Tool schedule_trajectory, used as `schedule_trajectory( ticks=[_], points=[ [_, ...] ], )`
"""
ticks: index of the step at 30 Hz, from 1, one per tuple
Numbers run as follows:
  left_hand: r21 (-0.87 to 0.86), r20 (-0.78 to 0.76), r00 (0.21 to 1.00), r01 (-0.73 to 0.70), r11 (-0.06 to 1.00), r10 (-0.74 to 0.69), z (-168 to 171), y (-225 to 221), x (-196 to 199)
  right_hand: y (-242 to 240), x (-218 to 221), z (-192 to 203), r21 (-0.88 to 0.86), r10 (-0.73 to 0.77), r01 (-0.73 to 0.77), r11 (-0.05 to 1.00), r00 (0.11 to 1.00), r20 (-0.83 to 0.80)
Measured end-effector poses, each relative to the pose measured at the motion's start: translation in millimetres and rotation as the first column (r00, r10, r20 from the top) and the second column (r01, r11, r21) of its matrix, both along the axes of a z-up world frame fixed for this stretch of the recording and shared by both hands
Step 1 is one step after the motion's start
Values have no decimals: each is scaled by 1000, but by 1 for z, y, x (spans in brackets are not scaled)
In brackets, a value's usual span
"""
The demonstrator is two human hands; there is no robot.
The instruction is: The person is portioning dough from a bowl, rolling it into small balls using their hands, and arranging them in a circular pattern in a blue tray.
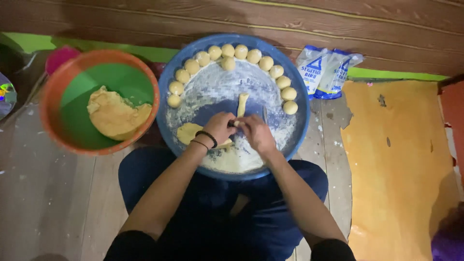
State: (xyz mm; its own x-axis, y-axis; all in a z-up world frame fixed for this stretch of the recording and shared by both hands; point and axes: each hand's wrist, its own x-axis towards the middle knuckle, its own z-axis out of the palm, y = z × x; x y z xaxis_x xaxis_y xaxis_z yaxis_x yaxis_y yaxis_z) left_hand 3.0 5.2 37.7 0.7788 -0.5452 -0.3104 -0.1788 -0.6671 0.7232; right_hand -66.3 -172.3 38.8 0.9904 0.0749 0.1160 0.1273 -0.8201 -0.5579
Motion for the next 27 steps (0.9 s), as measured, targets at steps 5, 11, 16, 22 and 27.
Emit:
schedule_trajectory(
  ticks=[5,11,16,22,27],
  points=[
    [21,146,987,71,997,-73,-13,-5,-3,-2,5,-10,131,-148,174,976,972,-185],
    [111,119,993,-5,994,-8,-36,-17,14,18,-16,-11,-122,-155,185,975,963,221],
    [-84,93,985,-136,987,143,-39,-23,20,15,-15,-15,-226,-91,160,961,954,286],
    [34,332,943,-14,999,2,-29,-18,8,-2,2,-37,-322,-55,160,933,948,313],
    [-49,341,935,117,992,-94,-12,-7,-7,-10,4,-33,-152,-68,65,986,998,-12]
  ],
)
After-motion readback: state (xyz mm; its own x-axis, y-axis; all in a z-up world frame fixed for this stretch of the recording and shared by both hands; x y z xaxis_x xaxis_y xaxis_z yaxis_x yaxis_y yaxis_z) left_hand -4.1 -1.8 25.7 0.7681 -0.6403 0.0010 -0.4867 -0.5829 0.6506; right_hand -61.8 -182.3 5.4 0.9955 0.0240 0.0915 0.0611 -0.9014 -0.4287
